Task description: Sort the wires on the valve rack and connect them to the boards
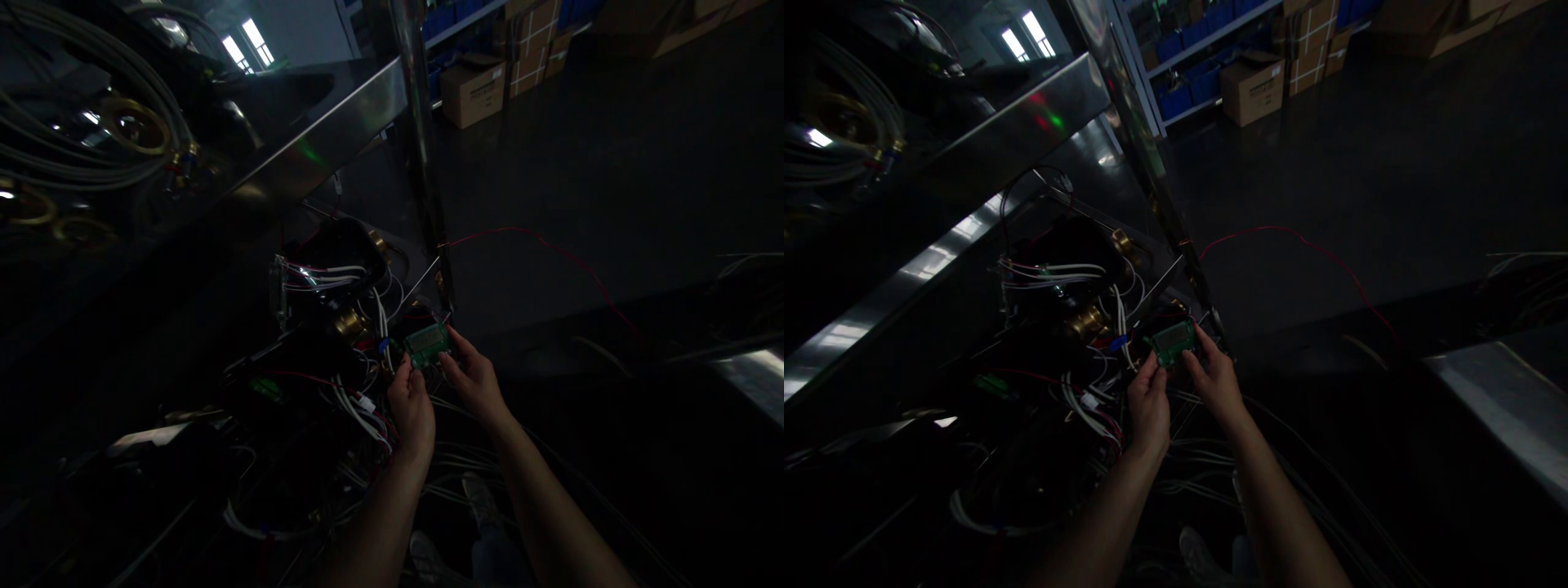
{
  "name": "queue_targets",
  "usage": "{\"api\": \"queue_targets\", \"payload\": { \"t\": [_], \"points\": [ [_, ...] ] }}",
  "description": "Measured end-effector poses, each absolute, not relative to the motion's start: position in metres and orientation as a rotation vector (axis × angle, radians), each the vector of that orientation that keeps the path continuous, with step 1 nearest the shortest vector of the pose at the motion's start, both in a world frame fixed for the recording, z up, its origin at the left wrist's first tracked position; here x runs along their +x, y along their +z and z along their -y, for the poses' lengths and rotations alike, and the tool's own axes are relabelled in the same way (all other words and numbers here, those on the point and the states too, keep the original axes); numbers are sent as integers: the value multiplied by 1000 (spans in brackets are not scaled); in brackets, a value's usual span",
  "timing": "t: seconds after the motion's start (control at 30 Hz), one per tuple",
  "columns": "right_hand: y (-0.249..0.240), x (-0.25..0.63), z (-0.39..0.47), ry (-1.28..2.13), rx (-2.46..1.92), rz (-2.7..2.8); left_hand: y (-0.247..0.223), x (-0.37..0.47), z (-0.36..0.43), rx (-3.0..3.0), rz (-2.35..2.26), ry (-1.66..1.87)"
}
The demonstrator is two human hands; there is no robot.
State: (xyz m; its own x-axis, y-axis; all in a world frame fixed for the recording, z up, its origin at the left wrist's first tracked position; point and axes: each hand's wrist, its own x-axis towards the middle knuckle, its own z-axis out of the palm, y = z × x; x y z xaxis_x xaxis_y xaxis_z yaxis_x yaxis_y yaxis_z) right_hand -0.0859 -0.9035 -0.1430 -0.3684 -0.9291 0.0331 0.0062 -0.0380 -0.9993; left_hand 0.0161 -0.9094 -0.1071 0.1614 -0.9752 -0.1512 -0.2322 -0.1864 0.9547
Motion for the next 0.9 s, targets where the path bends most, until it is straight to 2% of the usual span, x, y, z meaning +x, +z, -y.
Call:
{"api": "queue_targets", "payload": {
  "t": [0.7,0.9],
  "points": [
    [-142,-86,903,-1443,-1050,-1523,-103,16,909,1553,1210,-1148],
    [-140,-85,903,-1510,-1056,-1495,-103,16,910,1568,1209,-1147]
  ]
}}
